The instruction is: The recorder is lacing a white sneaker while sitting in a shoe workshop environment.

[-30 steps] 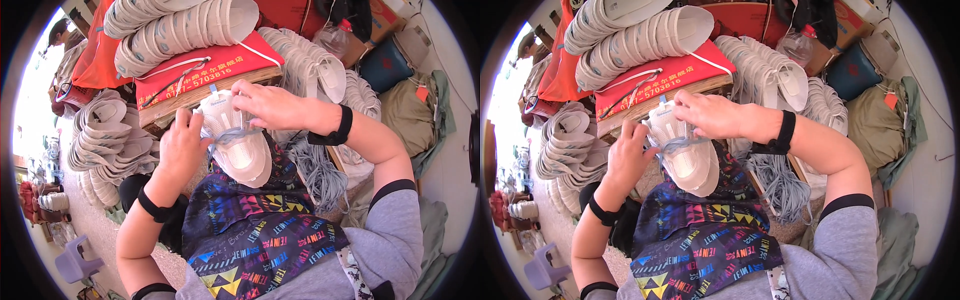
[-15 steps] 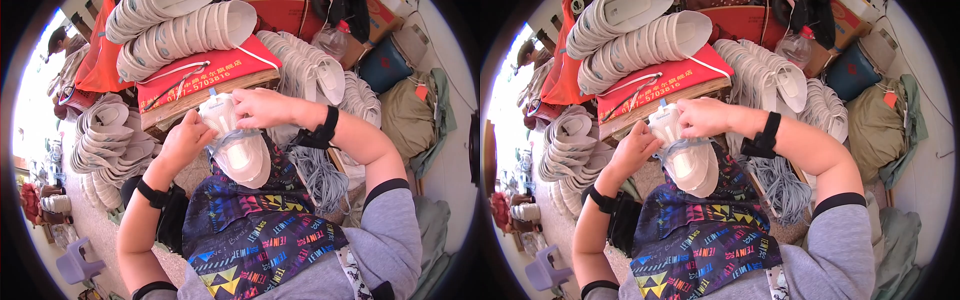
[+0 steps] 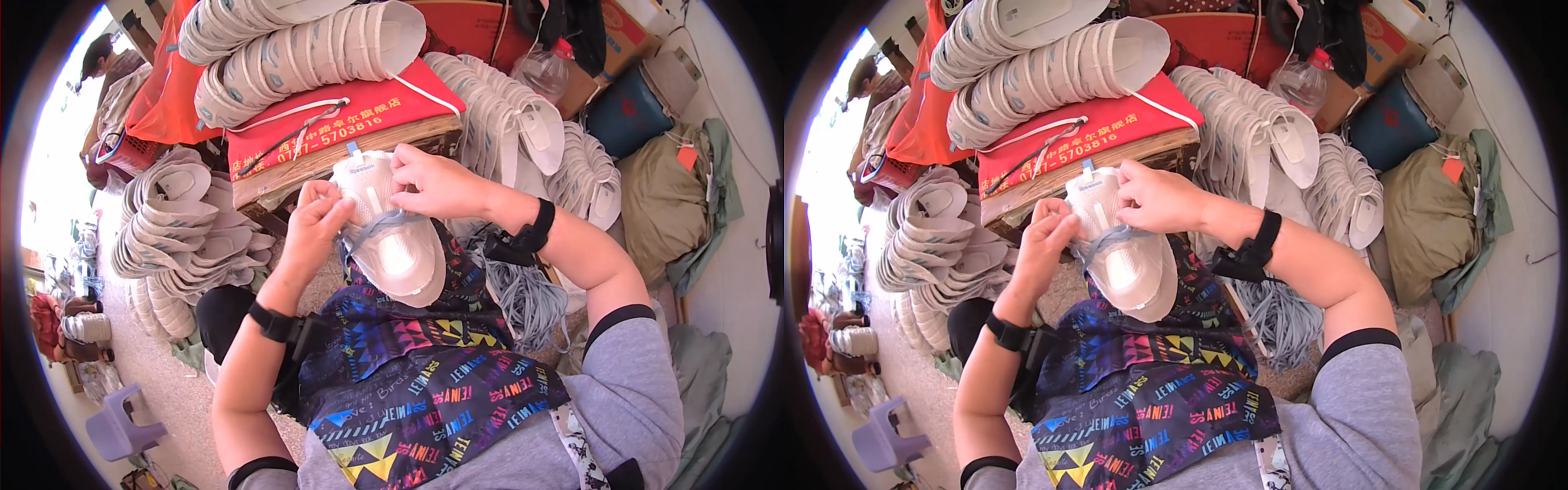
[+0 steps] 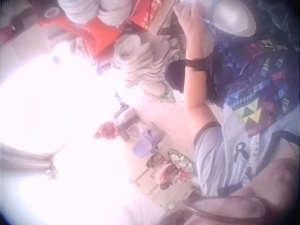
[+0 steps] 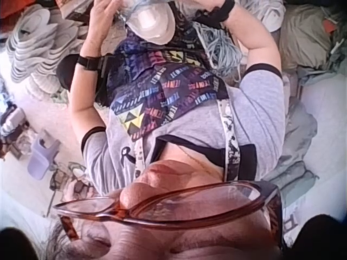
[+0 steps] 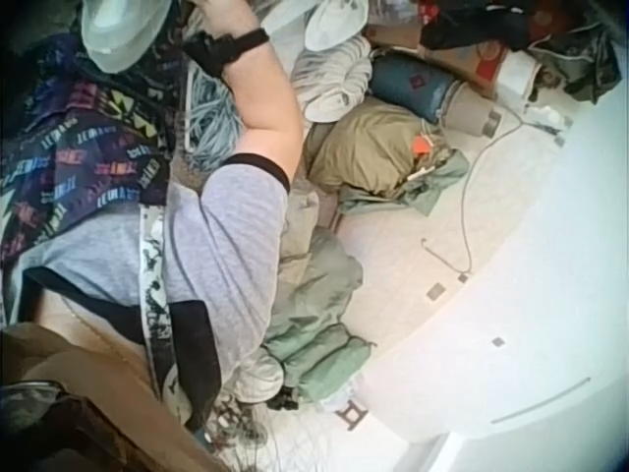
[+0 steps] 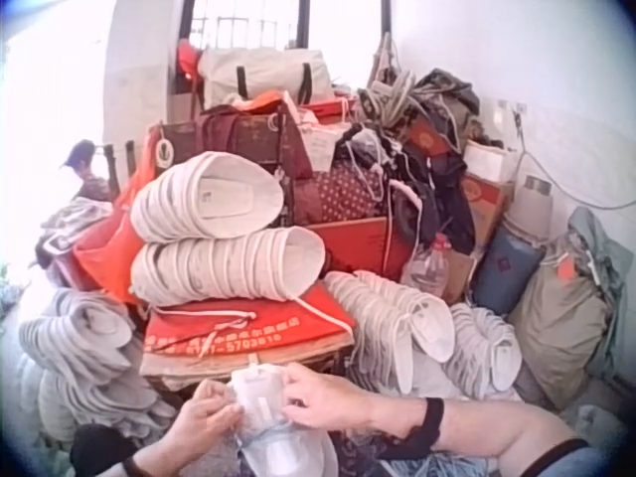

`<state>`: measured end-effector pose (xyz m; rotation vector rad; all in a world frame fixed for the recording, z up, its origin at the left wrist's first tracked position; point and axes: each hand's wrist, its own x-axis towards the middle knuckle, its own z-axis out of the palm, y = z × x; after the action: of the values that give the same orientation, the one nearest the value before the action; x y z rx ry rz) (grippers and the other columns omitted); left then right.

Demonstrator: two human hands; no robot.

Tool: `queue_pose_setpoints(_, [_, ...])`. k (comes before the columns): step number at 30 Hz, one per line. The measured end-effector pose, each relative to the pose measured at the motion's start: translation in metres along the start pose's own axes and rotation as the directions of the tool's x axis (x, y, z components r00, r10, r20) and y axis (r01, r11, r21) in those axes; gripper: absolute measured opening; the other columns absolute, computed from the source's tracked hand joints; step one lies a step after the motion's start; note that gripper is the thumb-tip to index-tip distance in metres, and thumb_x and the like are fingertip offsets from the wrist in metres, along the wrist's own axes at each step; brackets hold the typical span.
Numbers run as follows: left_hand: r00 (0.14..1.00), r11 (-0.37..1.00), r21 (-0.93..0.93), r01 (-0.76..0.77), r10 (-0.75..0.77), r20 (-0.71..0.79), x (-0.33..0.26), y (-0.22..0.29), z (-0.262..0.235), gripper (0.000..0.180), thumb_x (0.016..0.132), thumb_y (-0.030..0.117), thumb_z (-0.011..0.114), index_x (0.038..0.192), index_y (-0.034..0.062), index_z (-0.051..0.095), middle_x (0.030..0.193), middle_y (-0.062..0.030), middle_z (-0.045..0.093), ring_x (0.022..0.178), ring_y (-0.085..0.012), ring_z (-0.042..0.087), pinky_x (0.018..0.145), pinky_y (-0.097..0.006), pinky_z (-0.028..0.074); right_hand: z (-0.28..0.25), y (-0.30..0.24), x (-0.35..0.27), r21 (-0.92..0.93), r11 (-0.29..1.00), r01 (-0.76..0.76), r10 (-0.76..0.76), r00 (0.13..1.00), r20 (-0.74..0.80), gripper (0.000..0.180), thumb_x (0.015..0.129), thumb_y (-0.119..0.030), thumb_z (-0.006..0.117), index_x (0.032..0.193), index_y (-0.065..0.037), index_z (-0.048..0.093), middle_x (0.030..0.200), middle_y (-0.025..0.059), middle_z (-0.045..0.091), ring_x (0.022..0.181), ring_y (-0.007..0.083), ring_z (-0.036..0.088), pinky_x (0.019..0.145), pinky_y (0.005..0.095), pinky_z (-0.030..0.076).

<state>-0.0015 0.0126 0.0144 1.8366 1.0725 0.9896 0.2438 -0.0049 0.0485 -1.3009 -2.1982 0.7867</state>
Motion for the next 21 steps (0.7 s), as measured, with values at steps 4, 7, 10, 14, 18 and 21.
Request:
queue_pose_setpoints(4, [0.971, 0.995, -0.07, 0.077, -0.059, 0.23, -0.006, 0.018, -0.021, 0.009, 0.082, 0.01, 0.074, 0.086, 0.0026, 0.072, 0.099, -0.0012, 0.051, 0.073, -0.0075, 0.051, 0.063, -0.023, 0.043, 0.006, 0.0, -0.002, 0.133, 0.991, -0.022, 0.024, 1.0, -0.01, 0.014, 0.081, -0.013, 0.064, 0.082, 0.001, 0.06, 0.1, 0.0088, 0.048, 0.079, 0.0209, 0.058, 0.073, 0.0331, 0.048])
queue_pose_setpoints(7, [0.979, 0.997, -0.04, 0.067, -0.058, 0.197, -0.007, 0.017, -0.015, 0.008, 0.085, 0.008, 0.071, 0.09, 0.0025, 0.072, 0.104, -0.0007, 0.05, 0.079, -0.0068, 0.051, 0.067, -0.021, 0.043, 0.016, -0.001, -0.002, 0.114, 0.993, -0.02, 0.031, 0.996, -0.09, 0.011, 0.08, -0.01, 0.064, 0.083, 0.001, 0.06, 0.099, 0.0079, 0.048, 0.08, 0.0192, 0.057, 0.073, 0.0317, 0.048])
queue_pose_setpoints(10, [0.996, 0.997, -0.077, -0.03, 0.036, 0.076, -0.007, 0.025, -0.006, 0.008, 0.085, 0.007, 0.071, 0.091, 0.0032, 0.072, 0.103, -0.0009, 0.051, 0.08, -0.0072, 0.051, 0.067, -0.022, 0.043, 0.017, -0.014, -0.004, 0.009, 1.0, 0.01, -0.008, 0.985, -0.174, 0.012, 0.083, -0.011, 0.066, 0.085, 0.0, 0.062, 0.099, 0.0056, 0.048, 0.08, 0.0158, 0.056, 0.074, 0.0311, 0.049])
queue_pose_setpoints(14, [0.988, 0.969, -0.197, -0.15, 0.142, -0.052, 0.006, 0.079, -0.01, 0.008, 0.085, 0.005, 0.071, 0.092, 0.0017, 0.071, 0.098, -0.0013, 0.053, 0.084, -0.0083, 0.052, 0.07, -0.023, 0.044, -0.007, -0.058, -0.001, 0.54, 0.833, 0.117, -0.113, 0.993, -0.042, 0.014, 0.091, -0.016, 0.064, 0.088, -0.002, 0.065, 0.102, 0.0029, 0.052, 0.082, 0.0119, 0.056, 0.072, 0.0275, 0.049])
queue_pose_setpoints(18, [0.995, 0.905, -0.415, -0.095, 0.086, -0.041, 0.019, 0.08, -0.012, 0.011, 0.091, 0.01, 0.066, 0.095, 0.0005, 0.07, 0.094, -0.001, 0.055, 0.089, -0.0076, 0.05, 0.076, -0.023, 0.043, -0.016, -0.064, 0.002, 0.77, 0.637, -0.028, -0.132, 0.98, 0.146, 0.018, 0.099, -0.021, 0.055, 0.097, -0.004, 0.062, 0.092, 0.0024, 0.06, 0.07, 0.0075, 0.057, 0.064, 0.0206, 0.048])
queue_pose_setpoints(21, [0.981, 0.792, -0.584, 0.179, -0.098, 0.168, 0.026, 0.057, -0.013, 0.024, 0.099, 0.024, 0.056, 0.111, 0.0052, 0.066, 0.086, 0.0017, 0.057, 0.078, -0.0049, 0.052, 0.07, -0.021, 0.042, -0.034, -0.082, 0.01, 0.71, 0.693, -0.128, -0.064, 0.97, 0.237, 0.025, 0.101, -0.03, 0.052, 0.096, -0.006, 0.058, 0.081, 0.0008, 0.059, 0.06, 0.0056, 0.056, 0.056, 0.0201, 0.047])
